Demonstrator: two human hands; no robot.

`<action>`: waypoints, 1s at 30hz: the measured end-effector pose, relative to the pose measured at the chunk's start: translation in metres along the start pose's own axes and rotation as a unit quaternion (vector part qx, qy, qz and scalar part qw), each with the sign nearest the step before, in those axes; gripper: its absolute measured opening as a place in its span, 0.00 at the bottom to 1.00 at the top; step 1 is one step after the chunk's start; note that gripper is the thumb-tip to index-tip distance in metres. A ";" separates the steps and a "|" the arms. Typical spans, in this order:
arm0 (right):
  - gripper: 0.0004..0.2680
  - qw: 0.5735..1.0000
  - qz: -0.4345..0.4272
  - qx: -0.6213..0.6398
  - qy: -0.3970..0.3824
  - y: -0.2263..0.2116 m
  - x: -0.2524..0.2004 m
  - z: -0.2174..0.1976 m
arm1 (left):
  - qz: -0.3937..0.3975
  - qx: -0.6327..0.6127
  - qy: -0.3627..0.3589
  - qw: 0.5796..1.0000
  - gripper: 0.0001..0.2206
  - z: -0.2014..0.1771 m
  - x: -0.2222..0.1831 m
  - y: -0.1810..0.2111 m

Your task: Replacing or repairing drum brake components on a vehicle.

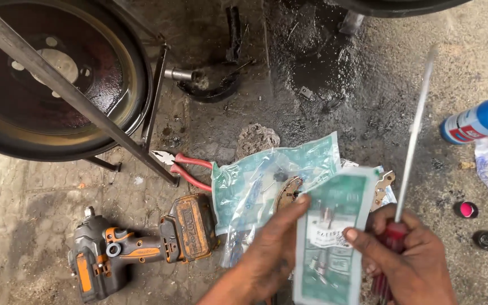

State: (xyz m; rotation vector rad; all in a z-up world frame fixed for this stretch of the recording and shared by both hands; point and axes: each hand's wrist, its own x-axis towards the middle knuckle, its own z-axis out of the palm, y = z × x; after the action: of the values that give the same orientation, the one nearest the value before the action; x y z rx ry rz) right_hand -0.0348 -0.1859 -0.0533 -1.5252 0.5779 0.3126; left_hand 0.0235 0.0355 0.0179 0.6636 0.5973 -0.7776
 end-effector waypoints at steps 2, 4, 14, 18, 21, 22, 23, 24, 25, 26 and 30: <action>0.11 0.999 -0.045 0.030 0.006 0.005 0.003 -0.005 | -0.062 0.022 0.022 0.998 0.18 -0.010 0.013 -0.014; 0.10 0.999 -0.036 0.026 0.017 0.002 0.005 -0.007 | 0.076 0.227 -0.063 0.969 0.24 -0.027 0.031 -0.027; 0.18 0.987 -0.141 0.042 -0.057 -0.010 -0.003 -0.035 | 0.326 0.432 -0.042 0.840 0.20 0.016 0.020 0.049; 0.17 0.969 -0.062 -0.232 0.058 -0.016 -0.008 -0.033 | 0.372 0.475 0.007 0.798 0.20 0.023 0.016 0.054; 0.16 0.944 -0.120 -0.299 0.070 -0.013 -0.007 -0.033 | 0.365 0.496 0.048 0.787 0.19 0.023 0.014 0.052; 0.15 0.931 -0.167 -0.319 0.062 -0.011 -0.008 -0.033 | 0.396 0.496 0.054 0.771 0.18 0.022 0.013 0.050; 0.15 0.931 -0.166 -0.318 0.063 -0.015 -0.010 -0.031 | 0.395 0.497 0.053 0.771 0.18 0.022 0.013 0.050; 0.15 0.913 -0.181 -0.359 0.072 -0.019 -0.012 -0.029 | 0.405 0.503 0.068 0.760 0.17 0.022 0.014 0.049; 0.15 0.892 -0.196 -0.400 0.081 -0.024 -0.014 -0.027 | 0.416 0.510 0.082 0.748 0.15 0.023 0.014 0.049; 0.15 0.892 -0.195 -0.399 0.083 -0.032 -0.015 -0.025 | 0.416 0.511 0.080 0.748 0.15 0.022 0.015 0.048; 0.16 0.828 -0.024 -0.560 0.013 -0.067 -0.025 -0.013 | 0.480 0.578 0.072 0.656 0.12 0.023 0.009 0.040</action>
State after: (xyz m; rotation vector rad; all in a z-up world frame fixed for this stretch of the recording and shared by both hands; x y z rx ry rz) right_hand -0.0220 -0.1975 0.0173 -2.6786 0.3603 0.6625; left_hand 0.0657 0.0365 0.0390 2.0295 -0.2812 0.0427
